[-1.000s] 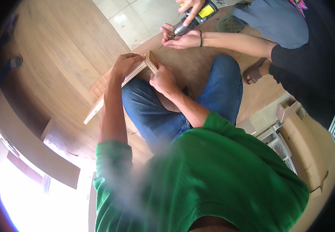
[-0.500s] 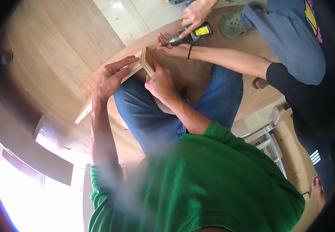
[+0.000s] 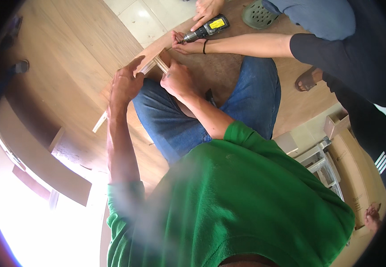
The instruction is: The person assembles a wooden frame by aligning pieces and securing them with screws. A coworker uses a power drill to fasten the screws while the person holds the frame steady.
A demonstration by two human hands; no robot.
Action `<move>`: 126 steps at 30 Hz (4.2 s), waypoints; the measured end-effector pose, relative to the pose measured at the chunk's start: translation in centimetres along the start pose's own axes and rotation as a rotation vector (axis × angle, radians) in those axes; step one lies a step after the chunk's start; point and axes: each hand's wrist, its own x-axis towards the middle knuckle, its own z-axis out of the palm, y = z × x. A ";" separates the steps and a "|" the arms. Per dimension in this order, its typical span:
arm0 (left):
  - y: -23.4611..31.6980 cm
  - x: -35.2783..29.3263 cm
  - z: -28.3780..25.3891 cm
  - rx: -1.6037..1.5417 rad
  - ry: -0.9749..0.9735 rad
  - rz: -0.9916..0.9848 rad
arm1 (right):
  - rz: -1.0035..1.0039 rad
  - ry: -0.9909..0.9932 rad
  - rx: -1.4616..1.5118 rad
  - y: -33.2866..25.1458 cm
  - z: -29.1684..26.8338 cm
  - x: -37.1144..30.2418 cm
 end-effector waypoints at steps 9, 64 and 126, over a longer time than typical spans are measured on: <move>2.4 -1.2 0.9 -0.064 -0.033 0.103 | 0.010 -0.027 -0.005 -0.5 -0.5 -0.1; -19.5 -2.3 2.7 0.170 0.030 0.148 | 0.026 0.146 -0.353 -1.7 1.0 0.2; -18.6 -1.6 -0.4 0.288 0.008 0.136 | -0.410 0.049 -0.454 -1.2 0.7 4.0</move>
